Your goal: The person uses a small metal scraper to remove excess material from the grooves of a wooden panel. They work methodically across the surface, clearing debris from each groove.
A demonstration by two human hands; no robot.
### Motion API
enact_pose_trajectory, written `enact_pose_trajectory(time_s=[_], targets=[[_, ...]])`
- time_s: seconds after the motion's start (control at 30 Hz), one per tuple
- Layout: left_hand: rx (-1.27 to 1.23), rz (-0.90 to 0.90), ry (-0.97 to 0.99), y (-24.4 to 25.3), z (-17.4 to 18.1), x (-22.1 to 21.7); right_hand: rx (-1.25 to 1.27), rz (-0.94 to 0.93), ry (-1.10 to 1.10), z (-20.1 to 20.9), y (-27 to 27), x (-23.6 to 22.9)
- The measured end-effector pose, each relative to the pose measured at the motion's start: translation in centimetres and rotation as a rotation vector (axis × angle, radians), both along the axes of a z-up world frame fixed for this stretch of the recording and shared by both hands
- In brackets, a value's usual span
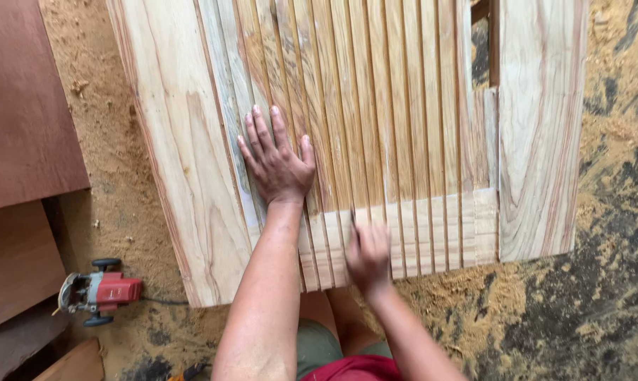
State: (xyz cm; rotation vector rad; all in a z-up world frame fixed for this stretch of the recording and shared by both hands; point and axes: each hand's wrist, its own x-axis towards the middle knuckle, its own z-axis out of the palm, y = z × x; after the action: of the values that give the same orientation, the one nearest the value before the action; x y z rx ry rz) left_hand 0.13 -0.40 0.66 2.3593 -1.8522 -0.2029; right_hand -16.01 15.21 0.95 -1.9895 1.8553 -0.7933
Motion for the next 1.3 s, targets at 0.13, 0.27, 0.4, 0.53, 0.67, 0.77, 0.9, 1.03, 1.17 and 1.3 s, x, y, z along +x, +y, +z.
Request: enact_pose_trajectory(time_s=[0.13,0.27,0.4,0.53,0.67,0.77,0.9,1.03,1.17,1.3], targets=[[-0.005,-0.008,-0.013,1.2,0.0,0.0,-0.049,-0.02,-0.02,3.1,7.4,-0.8],[-0.042,-0.01,-0.035,-0.2,-0.1,0.0,-0.008,-0.041,0.018,-0.8,-0.6,0.4],[0.001,-0.009,-0.03,1.1,-0.5,0.1,-0.063,-0.021,0.022,-3.0,-2.3,0.5],[-0.049,-0.004,-0.026,0.3,-0.5,0.0,-0.062,0.003,-0.043,1.7,6.9,-0.9],[-0.032,-0.006,-0.014,1.0,-0.6,0.1,-0.072,-0.007,-0.034,2.6,8.6,-0.8],[-0.028,-0.005,-0.024,0.5,-0.6,0.1,-0.068,-0.035,-0.015,-0.5,3.7,-0.2],[0.008,-0.009,-0.033,0.6,-1.0,0.2,0.046,-0.032,-0.036,-1.1,3.6,-0.6],[0.04,-0.044,0.025,2.0,-0.2,0.1,-0.076,-0.09,-0.052,2.2,7.0,-1.6],[0.112,-0.058,0.029,4.8,1.1,-0.3,0.049,-0.097,0.0,2.1,5.4,-1.5],[0.074,-0.063,0.012,4.5,0.4,-0.6,-0.014,-0.171,0.085,0.0,3.2,-0.7]])
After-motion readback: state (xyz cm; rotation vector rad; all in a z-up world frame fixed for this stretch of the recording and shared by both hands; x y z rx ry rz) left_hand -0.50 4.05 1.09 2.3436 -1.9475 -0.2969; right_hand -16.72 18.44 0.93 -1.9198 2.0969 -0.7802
